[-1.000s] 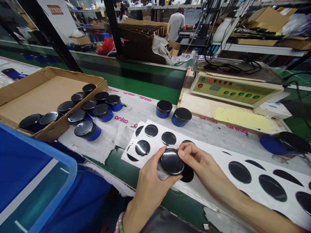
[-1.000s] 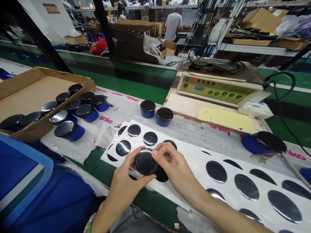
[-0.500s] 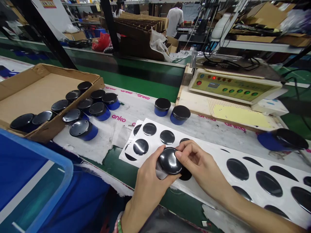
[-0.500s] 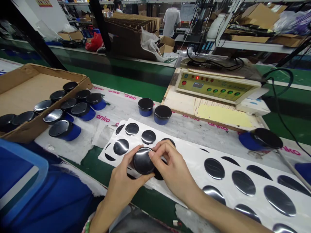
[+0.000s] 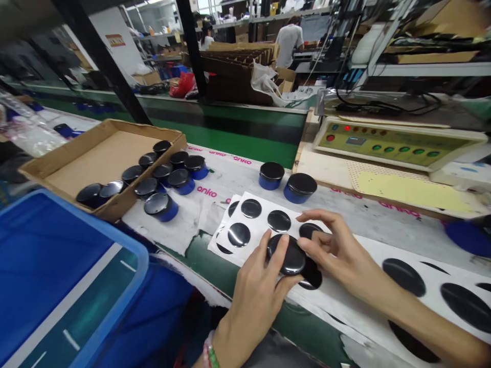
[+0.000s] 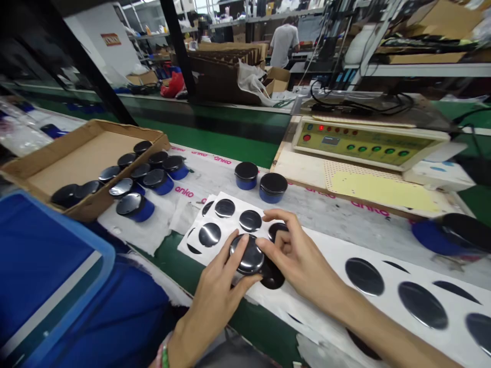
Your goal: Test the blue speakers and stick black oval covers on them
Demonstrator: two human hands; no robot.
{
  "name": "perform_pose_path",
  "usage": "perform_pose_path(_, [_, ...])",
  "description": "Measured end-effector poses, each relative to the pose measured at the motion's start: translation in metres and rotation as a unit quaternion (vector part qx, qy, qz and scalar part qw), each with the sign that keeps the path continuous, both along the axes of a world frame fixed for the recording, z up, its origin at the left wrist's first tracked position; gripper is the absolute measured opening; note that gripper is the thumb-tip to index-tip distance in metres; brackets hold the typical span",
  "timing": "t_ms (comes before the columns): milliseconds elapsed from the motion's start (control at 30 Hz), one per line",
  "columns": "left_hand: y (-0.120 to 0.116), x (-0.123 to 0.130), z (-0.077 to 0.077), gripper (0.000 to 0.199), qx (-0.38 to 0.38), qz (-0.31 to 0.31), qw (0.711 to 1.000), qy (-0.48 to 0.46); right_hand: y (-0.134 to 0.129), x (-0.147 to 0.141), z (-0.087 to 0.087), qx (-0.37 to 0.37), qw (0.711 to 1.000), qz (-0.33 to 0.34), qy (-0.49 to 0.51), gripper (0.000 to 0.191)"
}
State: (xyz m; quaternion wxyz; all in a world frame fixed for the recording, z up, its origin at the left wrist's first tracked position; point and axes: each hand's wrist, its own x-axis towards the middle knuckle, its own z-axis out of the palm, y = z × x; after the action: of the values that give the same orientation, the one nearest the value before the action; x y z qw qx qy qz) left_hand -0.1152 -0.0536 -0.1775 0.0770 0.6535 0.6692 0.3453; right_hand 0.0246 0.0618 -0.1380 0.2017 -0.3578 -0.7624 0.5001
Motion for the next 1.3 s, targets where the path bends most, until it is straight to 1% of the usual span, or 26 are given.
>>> perform_pose_path(33, [-0.001,-0.002,0.004,0.074,-0.023,-0.008,1.000,-0.004,0.000,0.001,0.001,0.002,0.999,0.044,-0.009,0.062])
perform_pose_path(67, [-0.002,-0.006,0.008,0.084,-0.049,-0.016,0.999,-0.004,-0.001,0.001,0.001,0.015,0.995,0.094,-0.028,0.072])
perform_pose_path(133, [-0.004,-0.023,0.020,0.096,-0.092,-0.011,0.996,0.014,-0.001,0.005,0.003,0.072,0.982,0.159,-0.077,0.074])
perform_pose_path(167, [-0.005,-0.037,0.026,0.093,-0.096,0.012,0.995,0.037,0.002,0.008,0.004,0.111,0.976,0.163,-0.089,0.068])
perform_pose_path(200, [-0.005,-0.053,0.032,0.084,-0.081,0.057,0.993,0.063,0.007,0.012,0.005,0.152,0.973,0.148,-0.087,0.061])
perform_pose_path(233, [-0.004,-0.070,0.037,0.071,-0.048,0.126,0.987,0.086,0.014,0.017,0.005,0.193,0.972,0.112,-0.075,0.056])
perform_pose_path(267, [-0.003,-0.089,0.041,0.061,-0.011,0.217,0.971,0.102,0.025,0.022,0.005,0.231,0.969,0.060,-0.061,0.055])
perform_pose_path(300, [0.000,-0.106,0.044,0.059,0.017,0.320,0.942,0.104,0.038,0.028,0.004,0.265,0.963,-0.001,-0.055,0.056])
perform_pose_path(333, [0.003,-0.123,0.045,0.064,0.027,0.406,0.908,0.096,0.052,0.034,0.002,0.291,0.953,-0.059,-0.059,0.055])
perform_pose_path(367, [0.007,-0.137,0.046,0.070,0.023,0.467,0.880,0.081,0.067,0.039,0.001,0.311,0.941,-0.108,-0.075,0.055])
perform_pose_path(400, [0.010,-0.148,0.046,0.076,0.010,0.499,0.864,0.063,0.079,0.044,-0.001,0.324,0.931,-0.137,-0.094,0.054])
perform_pose_path(433, [0.013,-0.155,0.046,0.079,-0.005,0.505,0.862,0.046,0.089,0.049,-0.003,0.331,0.925,-0.149,-0.111,0.053])
perform_pose_path(500, [0.015,-0.159,0.047,0.076,-0.013,0.491,0.871,0.023,0.095,0.054,-0.003,0.342,0.919,-0.140,-0.135,0.055])
perform_pose_path(567, [0.015,-0.144,0.049,0.072,0.009,0.485,0.874,0.023,0.080,0.053,-0.001,0.359,0.916,-0.111,-0.142,0.051])
perform_pose_path(600, [0.014,-0.130,0.050,0.071,0.034,0.462,0.886,0.028,0.067,0.051,0.001,0.367,0.916,-0.082,-0.139,0.044])
perform_pose_path(633, [0.014,-0.112,0.050,0.069,0.061,0.416,0.907,0.027,0.051,0.047,0.002,0.374,0.917,-0.030,-0.134,0.037])
perform_pose_path(667, [0.015,-0.093,0.048,0.066,0.084,0.351,0.932,0.020,0.036,0.042,0.003,0.379,0.915,0.041,-0.129,0.034])
perform_pose_path(733, [0.019,-0.054,0.038,0.058,0.087,0.198,0.976,-0.018,0.011,0.030,0.001,0.385,0.894,0.191,-0.126,0.036])
perform_pose_path(767, [0.022,-0.037,0.030,0.056,0.068,0.145,0.986,-0.037,0.003,0.024,-0.002,0.386,0.881,0.242,-0.127,0.037])
perform_pose_path(800, [0.024,-0.023,0.022,0.054,0.048,0.116,0.991,-0.050,-0.002,0.018,-0.005,0.389,0.870,0.273,-0.130,0.036])
perform_pose_path(867, [0.029,-0.007,0.007,0.054,0.029,0.101,0.993,-0.060,-0.002,0.010,-0.011,0.391,0.866,0.284,-0.131,0.034])
perform_pose_path(967, [0.032,-0.004,-0.006,0.055,0.040,0.107,0.992,-0.062,0.006,0.013,-0.016,0.389,0.863,0.299,-0.122,0.035])
perform_pose_path(1067, [0.032,-0.009,-0.006,0.056,0.045,0.105,0.991,-0.064,0.011,0.030,-0.015,0.384,0.861,0.314,-0.114,0.028])
perform_pose_path(1167, [0.032,-0.010,-0.003,0.057,0.046,0.099,0.992,-0.064,0.008,0.042,-0.011,0.358,0.880,0.298,-0.097,0.035])
perform_pose_path(1233, [0.032,-0.009,-0.003,0.057,0.047,0.097,0.992,-0.062,0.007,0.038,-0.008,0.329,0.894,0.289,-0.096,0.042])
perform_pose_path(1300, [0.032,-0.008,-0.003,0.056,0.047,0.100,0.992,-0.062,0.007,0.029,-0.003,0.296,0.900,0.295,-0.121,0.041])
